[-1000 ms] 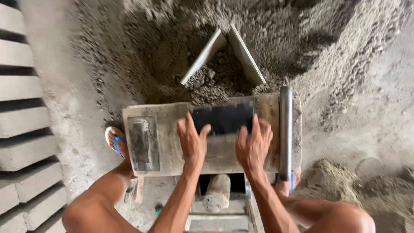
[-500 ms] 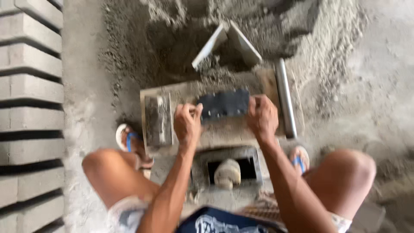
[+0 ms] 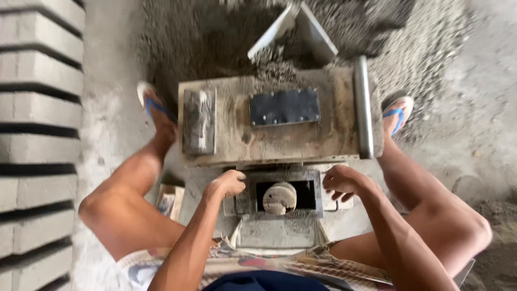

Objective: The person scoops wet concrete into a metal mold, levels the surface with a straight edge, and compacts it with a roller. They then flip the mold to release the formed brick and place it on a stack of finished bricks before repeating the process.

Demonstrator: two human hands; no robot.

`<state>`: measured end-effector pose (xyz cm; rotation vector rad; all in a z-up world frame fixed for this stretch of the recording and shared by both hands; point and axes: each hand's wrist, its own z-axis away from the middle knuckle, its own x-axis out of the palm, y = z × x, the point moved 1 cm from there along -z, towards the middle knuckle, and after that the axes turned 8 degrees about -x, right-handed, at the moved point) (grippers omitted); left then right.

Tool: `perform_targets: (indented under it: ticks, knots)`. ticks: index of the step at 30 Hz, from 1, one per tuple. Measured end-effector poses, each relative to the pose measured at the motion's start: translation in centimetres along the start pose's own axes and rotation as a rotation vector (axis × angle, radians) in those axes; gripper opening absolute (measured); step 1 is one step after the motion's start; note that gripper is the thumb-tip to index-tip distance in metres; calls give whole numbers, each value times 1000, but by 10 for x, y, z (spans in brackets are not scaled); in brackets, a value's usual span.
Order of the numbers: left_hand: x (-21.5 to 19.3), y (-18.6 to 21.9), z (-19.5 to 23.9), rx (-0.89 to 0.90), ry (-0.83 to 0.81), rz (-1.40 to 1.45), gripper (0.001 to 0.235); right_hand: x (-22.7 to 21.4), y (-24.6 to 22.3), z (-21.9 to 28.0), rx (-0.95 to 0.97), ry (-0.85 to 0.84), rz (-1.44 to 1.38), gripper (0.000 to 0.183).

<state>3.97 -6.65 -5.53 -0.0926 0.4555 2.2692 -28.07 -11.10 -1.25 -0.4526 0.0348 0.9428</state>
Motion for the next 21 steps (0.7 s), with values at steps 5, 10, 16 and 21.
perform_targets:
  ticks: [5,10,16,21]
  knots:
    - [58,-109,-138,582,854,-1158,31,16,138,-119,104,336,155,52]
    - [88,-101,-138,-179,141,-92,53,56,154,-139,71,293,-219,52]
    - [75,-102,-96,-90,256,-115,38,29,116,-83,119,251,-63,38]
    - [-29,-6,65,-292,93,222,54,-16,0,78,59,326,-228,31]
